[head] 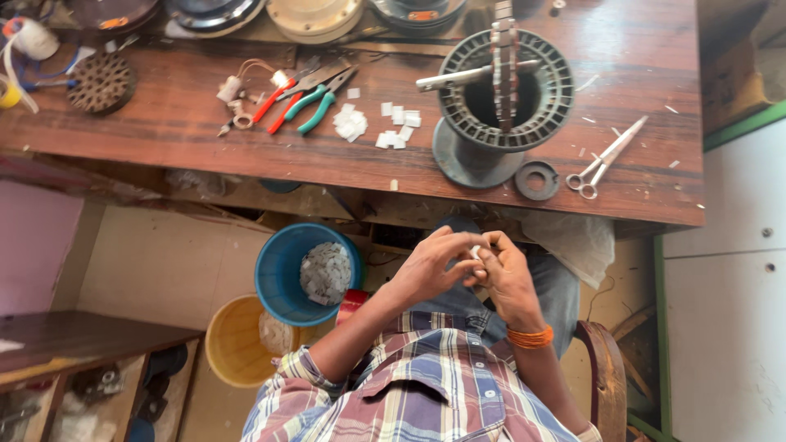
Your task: The person cuts small pieces of white insulation paper with scissors, folds and trims them, and inserts them into the slots of a motor armature held on the workbench. They repeatedly pick up paper pieces, cut them to shape, and press them into the armature slots one at a time.
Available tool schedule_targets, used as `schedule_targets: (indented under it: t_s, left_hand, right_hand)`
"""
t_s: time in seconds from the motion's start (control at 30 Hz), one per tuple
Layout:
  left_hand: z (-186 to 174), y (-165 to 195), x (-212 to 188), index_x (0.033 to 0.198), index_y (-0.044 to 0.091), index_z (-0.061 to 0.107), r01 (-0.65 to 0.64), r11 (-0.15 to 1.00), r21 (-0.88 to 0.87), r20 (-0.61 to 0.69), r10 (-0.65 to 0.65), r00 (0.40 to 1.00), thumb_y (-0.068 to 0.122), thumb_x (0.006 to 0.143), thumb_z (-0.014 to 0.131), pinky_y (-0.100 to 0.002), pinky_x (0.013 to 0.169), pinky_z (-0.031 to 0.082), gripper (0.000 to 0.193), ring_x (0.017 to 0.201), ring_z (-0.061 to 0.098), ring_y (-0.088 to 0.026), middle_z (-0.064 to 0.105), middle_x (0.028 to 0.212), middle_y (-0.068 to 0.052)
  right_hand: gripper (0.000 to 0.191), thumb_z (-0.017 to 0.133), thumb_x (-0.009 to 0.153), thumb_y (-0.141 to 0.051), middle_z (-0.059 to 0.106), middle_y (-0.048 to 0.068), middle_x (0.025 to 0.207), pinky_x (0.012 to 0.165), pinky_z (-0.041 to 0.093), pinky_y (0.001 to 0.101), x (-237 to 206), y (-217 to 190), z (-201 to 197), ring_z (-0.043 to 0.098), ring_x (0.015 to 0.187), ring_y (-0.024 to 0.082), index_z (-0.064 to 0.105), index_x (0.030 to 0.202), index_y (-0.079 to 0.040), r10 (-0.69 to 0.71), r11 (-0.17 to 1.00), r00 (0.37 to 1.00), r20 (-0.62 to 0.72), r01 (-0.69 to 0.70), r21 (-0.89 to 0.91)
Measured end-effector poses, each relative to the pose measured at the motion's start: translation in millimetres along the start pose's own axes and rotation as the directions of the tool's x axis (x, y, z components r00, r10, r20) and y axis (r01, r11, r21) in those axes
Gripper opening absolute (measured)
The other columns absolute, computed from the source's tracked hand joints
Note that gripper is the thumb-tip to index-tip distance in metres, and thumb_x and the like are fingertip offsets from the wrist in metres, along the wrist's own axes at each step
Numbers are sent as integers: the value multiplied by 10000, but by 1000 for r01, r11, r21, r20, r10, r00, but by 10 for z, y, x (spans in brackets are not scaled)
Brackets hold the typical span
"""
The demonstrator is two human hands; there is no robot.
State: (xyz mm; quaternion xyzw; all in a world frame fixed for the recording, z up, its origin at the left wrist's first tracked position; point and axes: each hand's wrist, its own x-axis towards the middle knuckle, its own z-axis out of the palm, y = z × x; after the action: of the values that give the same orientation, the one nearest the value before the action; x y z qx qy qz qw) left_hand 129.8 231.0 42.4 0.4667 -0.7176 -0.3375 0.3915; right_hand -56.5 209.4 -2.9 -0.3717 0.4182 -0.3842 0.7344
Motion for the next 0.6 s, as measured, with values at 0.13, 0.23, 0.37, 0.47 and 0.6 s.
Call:
schedule_targets:
  t_s: [0.13,0.23,0.37,0.47,0.6]
  left_hand:
    - [-168,-20,-93,1074,149,707,-344,930,131,-98,358,929,197,866,791,-386,928,520,229,1033,576,-269,629,1083,-55]
    - [-174,-54,-143,1063,157,665,-429,875,224,-177,470,865,202,872,796,-392,968,522,236,1077,588,-274,608,1149,-43]
    - [-127,-142,-118,1073,121,612,-511,782,358,-203,599,774,243,913,776,-415,1010,528,259,1143,573,-280,589,1165,-54]
    - [-76,-220,-108,1095,123,601,-509,747,427,-297,648,701,302,936,727,-422,977,502,271,1104,537,-305,557,1151,-66]
    - [77,-292,-162,992,142,566,-386,905,178,-361,425,830,322,984,713,-392,937,510,232,1034,528,-254,566,1057,-16]
  right_hand:
    - [97,537,1057,-118,537,-9,803,548,534,232,-59,-81,12,506,620,31,493,1117,-56,38,997,989,141,-46,56]
    - [121,575,1094,-123,511,-24,809,495,460,201,-107,-176,86,473,599,22,481,1124,-55,38,994,969,244,-61,88]
    - [246,585,1022,-141,549,-27,867,470,385,164,-164,-278,191,425,551,-7,531,1254,-79,11,998,955,296,8,-63]
    - [227,664,1098,-190,536,-14,867,538,400,162,-175,-252,238,453,611,7,505,1192,-59,-153,988,902,404,154,30]
    - [294,700,1177,-218,531,34,808,574,437,205,-114,-75,232,507,635,68,483,1139,-24,-305,948,878,369,317,28]
